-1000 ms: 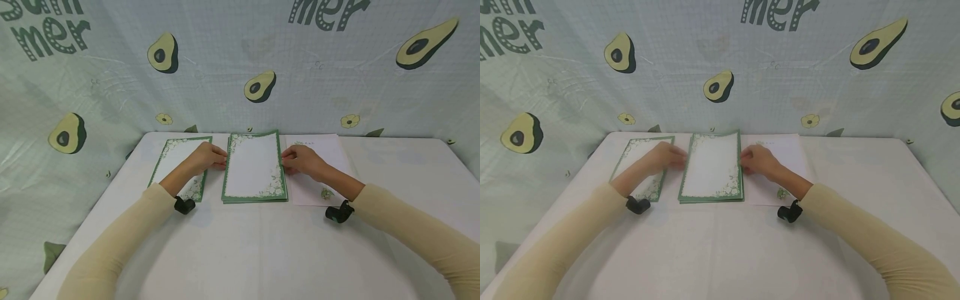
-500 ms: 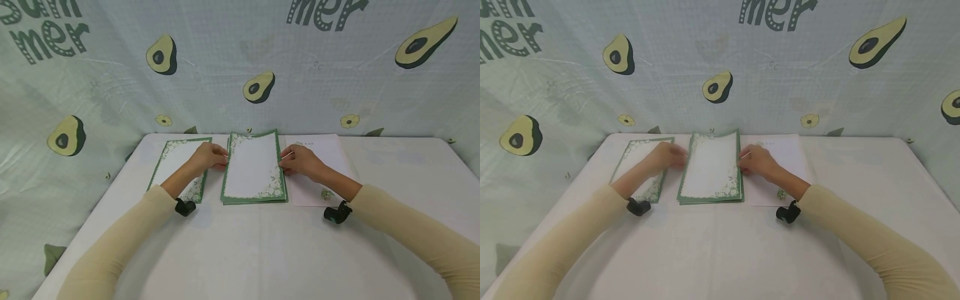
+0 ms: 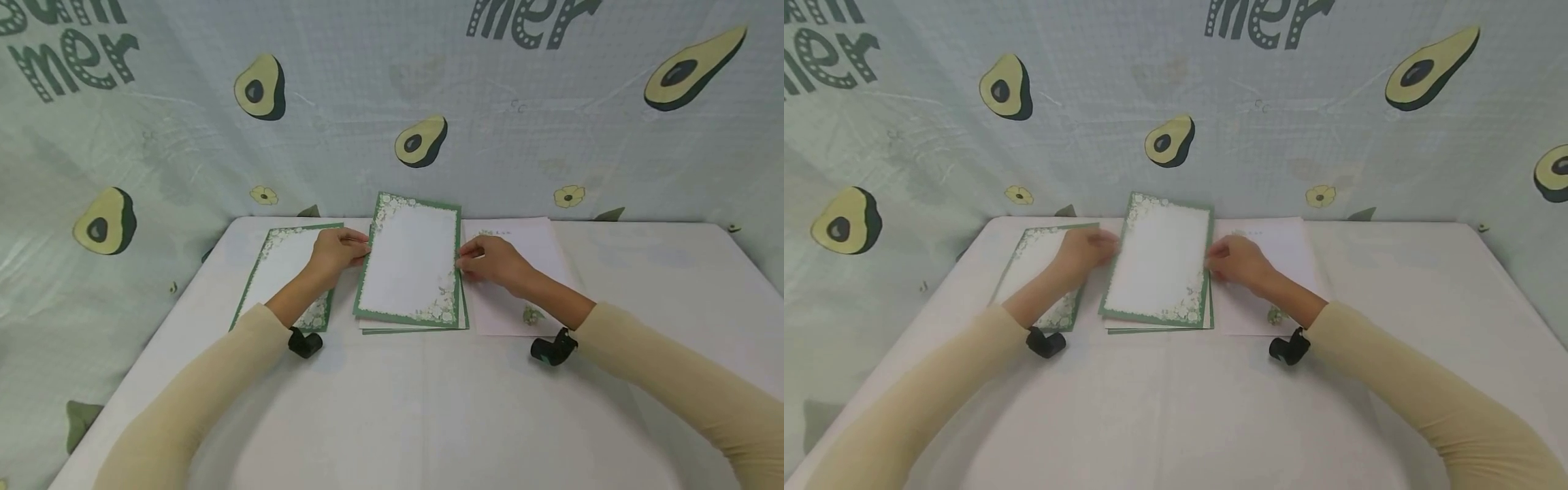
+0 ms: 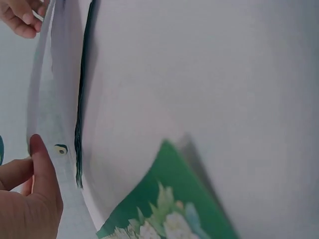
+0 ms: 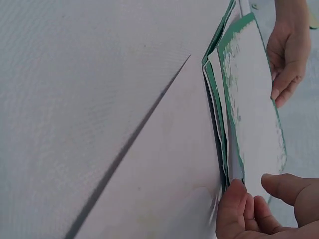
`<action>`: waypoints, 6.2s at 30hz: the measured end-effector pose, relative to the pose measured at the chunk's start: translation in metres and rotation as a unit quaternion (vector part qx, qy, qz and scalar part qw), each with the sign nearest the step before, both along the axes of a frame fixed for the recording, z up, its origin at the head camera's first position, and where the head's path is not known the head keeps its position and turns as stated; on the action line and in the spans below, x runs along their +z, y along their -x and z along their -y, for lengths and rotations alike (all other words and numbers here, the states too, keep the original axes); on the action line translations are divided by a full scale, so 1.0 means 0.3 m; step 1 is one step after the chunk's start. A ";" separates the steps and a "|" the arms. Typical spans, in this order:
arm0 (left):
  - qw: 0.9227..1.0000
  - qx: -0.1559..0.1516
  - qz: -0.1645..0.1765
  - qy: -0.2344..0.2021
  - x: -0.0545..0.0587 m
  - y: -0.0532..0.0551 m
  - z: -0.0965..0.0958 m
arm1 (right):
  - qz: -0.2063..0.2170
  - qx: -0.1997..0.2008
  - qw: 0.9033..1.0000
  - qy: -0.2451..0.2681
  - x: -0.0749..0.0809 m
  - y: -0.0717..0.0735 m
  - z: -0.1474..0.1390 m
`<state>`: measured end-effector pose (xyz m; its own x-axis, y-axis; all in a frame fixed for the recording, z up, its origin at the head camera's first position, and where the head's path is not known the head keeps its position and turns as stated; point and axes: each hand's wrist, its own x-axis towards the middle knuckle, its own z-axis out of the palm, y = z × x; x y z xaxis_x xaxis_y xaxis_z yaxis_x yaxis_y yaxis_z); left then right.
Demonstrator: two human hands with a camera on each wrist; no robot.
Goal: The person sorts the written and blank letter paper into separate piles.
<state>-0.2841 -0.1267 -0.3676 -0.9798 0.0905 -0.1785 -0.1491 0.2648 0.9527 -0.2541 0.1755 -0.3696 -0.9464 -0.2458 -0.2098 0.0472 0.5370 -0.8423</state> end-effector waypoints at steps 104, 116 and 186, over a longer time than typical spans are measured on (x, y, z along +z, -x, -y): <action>0.969 0.061 -0.005 -0.241 0.066 -0.104 0.159 | -0.081 -0.116 0.931 0.338 -0.022 -0.011 0.170; 0.968 0.055 -0.024 -0.244 0.056 -0.105 0.213 | -0.085 -0.112 0.929 0.342 -0.014 -0.020 0.222; 0.972 0.145 0.002 -0.186 0.109 -0.100 0.540 | -0.069 -0.128 0.933 0.330 -0.060 0.077 0.665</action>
<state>-0.2541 -0.2887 -0.3349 -0.9732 -0.1298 -0.1899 -0.1698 -0.1517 0.9737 -0.2774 -0.0240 -0.3875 -0.9985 -0.0416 0.0352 -0.0302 -0.1145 -0.9930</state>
